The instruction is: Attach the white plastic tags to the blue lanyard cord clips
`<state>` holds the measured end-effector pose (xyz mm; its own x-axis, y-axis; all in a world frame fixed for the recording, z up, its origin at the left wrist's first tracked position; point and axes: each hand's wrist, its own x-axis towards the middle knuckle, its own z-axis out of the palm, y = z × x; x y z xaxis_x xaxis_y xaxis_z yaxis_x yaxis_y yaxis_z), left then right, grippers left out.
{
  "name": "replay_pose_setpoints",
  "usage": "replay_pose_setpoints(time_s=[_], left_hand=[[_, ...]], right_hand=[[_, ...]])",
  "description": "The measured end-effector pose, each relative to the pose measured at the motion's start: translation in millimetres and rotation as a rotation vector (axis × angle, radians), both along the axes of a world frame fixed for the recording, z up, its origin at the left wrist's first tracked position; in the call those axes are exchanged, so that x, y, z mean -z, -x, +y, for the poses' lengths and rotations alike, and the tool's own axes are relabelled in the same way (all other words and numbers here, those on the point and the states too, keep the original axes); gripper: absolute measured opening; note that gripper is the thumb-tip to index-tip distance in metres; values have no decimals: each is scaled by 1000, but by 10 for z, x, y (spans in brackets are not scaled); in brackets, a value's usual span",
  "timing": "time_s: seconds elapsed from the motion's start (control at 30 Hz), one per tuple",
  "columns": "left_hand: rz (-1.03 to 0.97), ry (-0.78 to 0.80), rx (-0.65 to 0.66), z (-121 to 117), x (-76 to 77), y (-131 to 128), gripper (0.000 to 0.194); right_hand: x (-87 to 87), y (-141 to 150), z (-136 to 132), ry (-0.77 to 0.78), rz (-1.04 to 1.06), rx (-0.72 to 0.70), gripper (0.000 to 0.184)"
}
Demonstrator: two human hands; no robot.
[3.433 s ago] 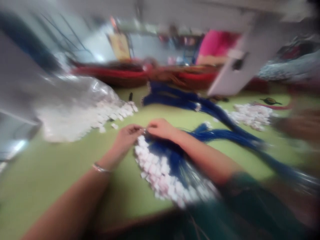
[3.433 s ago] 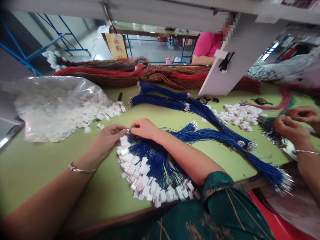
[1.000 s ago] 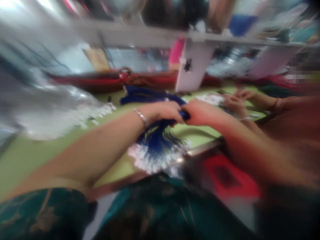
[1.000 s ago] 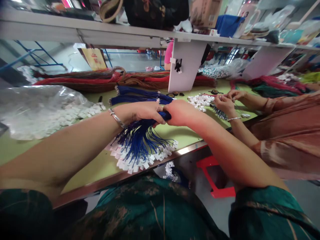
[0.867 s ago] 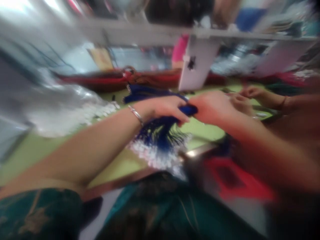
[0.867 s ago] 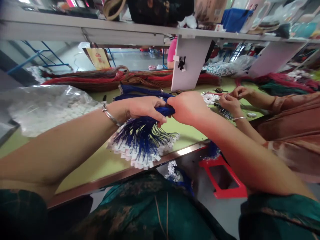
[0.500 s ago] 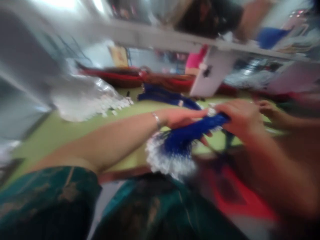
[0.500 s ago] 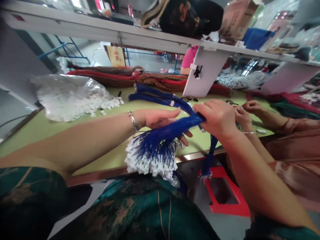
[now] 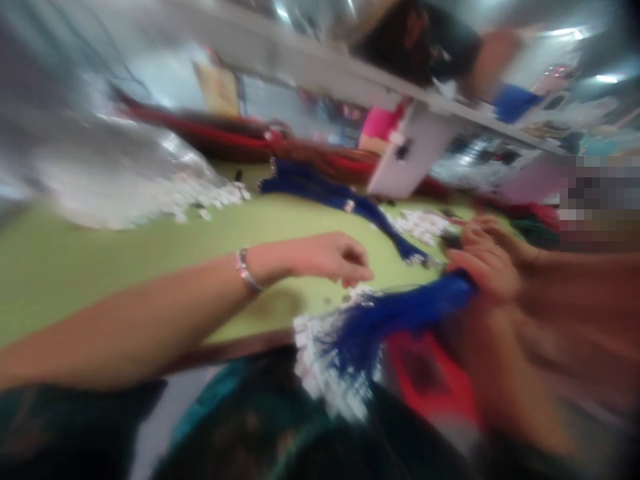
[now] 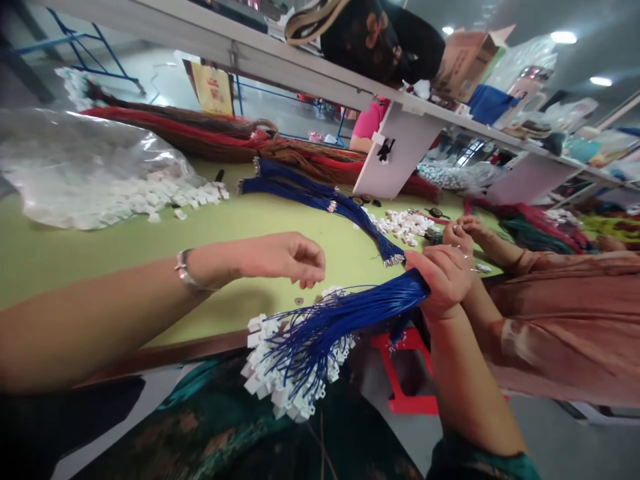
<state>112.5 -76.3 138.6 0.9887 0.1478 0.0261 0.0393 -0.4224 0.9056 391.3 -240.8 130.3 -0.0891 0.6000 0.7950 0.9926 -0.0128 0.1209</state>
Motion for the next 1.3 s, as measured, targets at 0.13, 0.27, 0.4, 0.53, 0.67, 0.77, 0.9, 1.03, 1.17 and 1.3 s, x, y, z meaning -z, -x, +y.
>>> replay_pose_setpoints(time_s=[0.13, 0.27, 0.4, 0.53, 0.67, 0.77, 0.9, 1.03, 1.17, 1.3], left_hand=[[9, -90, -42, -246, 22, 78, 35], [-56, -181, -103, -271, 60, 99, 30], [-68, -259, -325, 15, 52, 361, 29], [-7, -313, -575, 438, 83, 802, 28], [-2, -346, -876, 813, 294, 1062, 27], [-8, -329, -1083, 1011, 545, 1109, 26], [4, -182, -1185, 1147, 879, 1099, 24], [-102, 10, -1196, 1224, 1127, 1101, 26], [-95, -2, -1191, 1200, 1228, 1133, 30], [-85, -10, -1152, 1026, 1277, 1144, 30]], right_hand=[[-13, 88, 22, 41, 20, 30, 25], [-74, 145, 90, 75, -48, 102, 30], [-212, 285, 309, 251, -82, 164, 31], [-244, 503, 825, 415, -77, 134, 32], [-26, 739, 1553, 645, -6, 133, 31], [268, 902, 1993, 800, -7, 119, 29], [599, 997, 2240, 1029, 30, 138, 28], [545, 963, 2306, 1187, 18, -149, 38], [287, 1239, 2434, 1023, 196, -468, 62], [335, 1889, 2550, 956, 458, -594, 35]])
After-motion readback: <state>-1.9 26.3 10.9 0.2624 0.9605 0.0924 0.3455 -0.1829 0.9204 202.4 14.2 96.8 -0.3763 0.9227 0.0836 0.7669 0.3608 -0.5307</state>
